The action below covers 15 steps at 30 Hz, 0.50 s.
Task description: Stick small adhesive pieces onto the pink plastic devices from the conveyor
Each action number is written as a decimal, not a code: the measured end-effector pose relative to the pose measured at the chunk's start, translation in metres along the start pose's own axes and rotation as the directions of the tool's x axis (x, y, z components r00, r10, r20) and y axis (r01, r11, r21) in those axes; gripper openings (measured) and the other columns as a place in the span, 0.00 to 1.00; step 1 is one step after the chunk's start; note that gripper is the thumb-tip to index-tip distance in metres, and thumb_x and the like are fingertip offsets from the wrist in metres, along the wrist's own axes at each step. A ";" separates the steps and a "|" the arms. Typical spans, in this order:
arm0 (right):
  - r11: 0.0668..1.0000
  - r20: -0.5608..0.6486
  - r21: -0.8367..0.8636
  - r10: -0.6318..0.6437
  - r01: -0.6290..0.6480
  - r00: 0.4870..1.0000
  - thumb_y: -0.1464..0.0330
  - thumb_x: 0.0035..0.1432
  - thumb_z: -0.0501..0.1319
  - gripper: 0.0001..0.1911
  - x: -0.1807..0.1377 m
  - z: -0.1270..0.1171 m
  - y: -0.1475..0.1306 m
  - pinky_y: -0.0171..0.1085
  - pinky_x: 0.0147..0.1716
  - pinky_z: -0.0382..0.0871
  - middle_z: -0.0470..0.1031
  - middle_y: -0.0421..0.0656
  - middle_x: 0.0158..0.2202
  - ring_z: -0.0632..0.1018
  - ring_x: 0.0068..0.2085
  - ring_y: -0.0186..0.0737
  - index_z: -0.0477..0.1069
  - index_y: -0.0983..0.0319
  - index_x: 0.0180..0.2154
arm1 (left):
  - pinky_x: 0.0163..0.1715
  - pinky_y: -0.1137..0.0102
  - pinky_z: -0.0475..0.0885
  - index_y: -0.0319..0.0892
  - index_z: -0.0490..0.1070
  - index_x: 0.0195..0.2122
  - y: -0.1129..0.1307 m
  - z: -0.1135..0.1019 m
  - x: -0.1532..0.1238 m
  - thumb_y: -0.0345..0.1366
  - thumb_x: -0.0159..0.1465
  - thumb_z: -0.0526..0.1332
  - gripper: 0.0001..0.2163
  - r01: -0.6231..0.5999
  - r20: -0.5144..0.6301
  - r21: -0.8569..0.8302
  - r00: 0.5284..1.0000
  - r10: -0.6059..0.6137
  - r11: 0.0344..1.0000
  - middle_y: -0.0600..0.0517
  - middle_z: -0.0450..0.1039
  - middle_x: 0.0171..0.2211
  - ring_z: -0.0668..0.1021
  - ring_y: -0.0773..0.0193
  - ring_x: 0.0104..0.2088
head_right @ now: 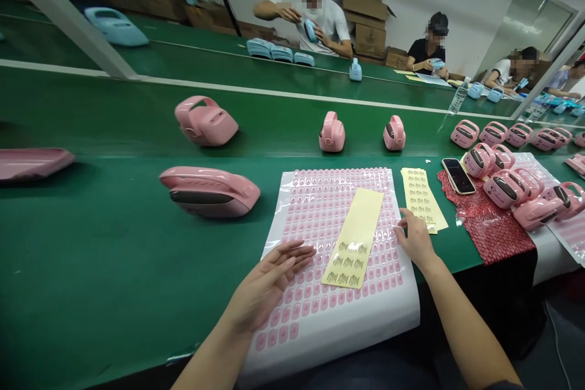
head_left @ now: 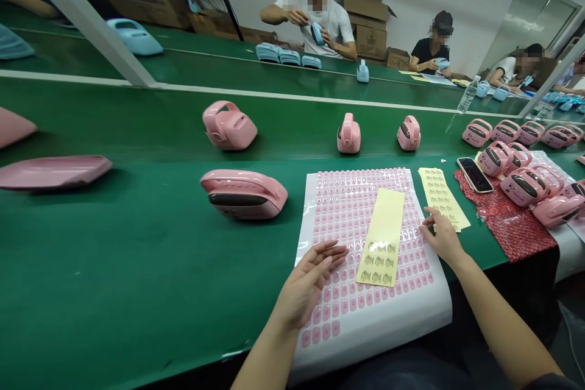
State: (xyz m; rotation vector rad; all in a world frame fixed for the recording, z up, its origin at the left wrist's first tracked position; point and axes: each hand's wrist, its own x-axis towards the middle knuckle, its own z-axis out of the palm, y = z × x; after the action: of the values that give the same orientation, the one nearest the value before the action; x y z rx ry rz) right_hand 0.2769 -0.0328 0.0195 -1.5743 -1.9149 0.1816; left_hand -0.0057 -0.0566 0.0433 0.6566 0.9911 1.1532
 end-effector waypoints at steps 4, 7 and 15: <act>0.998 0.021 0.064 0.007 -0.008 1.000 0.73 0.51 0.53 0.18 -0.001 0.003 -0.001 0.45 0.35 0.67 0.71 0.43 0.30 0.72 0.32 0.43 0.61 0.60 0.46 | 0.46 0.59 0.67 0.40 0.72 0.33 0.001 0.000 0.000 0.36 0.45 0.67 0.13 0.007 0.003 0.017 1.000 -0.007 1.000 0.47 0.75 0.33 0.75 0.52 0.42; 0.996 0.011 0.084 0.040 -0.040 0.999 0.73 0.52 0.52 0.16 -0.002 0.003 -0.004 0.42 0.33 0.68 0.70 0.42 0.28 0.71 0.30 0.40 0.61 0.60 0.45 | 0.46 0.58 0.67 0.41 0.72 0.33 0.001 -0.001 0.001 0.36 0.45 0.67 0.14 0.005 -0.001 0.017 1.000 -0.005 1.000 0.47 0.75 0.33 0.75 0.52 0.41; 0.947 0.072 0.266 0.169 -0.182 0.983 0.69 0.53 0.52 0.15 -0.024 -0.024 -0.006 0.36 0.28 0.65 0.71 0.41 0.29 0.72 0.29 0.37 0.58 0.60 0.44 | 0.46 0.60 0.67 0.41 0.72 0.32 0.001 0.001 0.000 0.37 0.43 0.68 0.15 0.022 -0.013 0.007 1.000 -0.021 1.000 0.48 0.75 0.32 0.74 0.53 0.41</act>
State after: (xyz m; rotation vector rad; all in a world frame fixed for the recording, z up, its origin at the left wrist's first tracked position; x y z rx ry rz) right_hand 0.2872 -0.0632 0.0315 -1.5623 -1.6992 0.5403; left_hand -0.0057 -0.0560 0.0449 0.6436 1.0112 1.1367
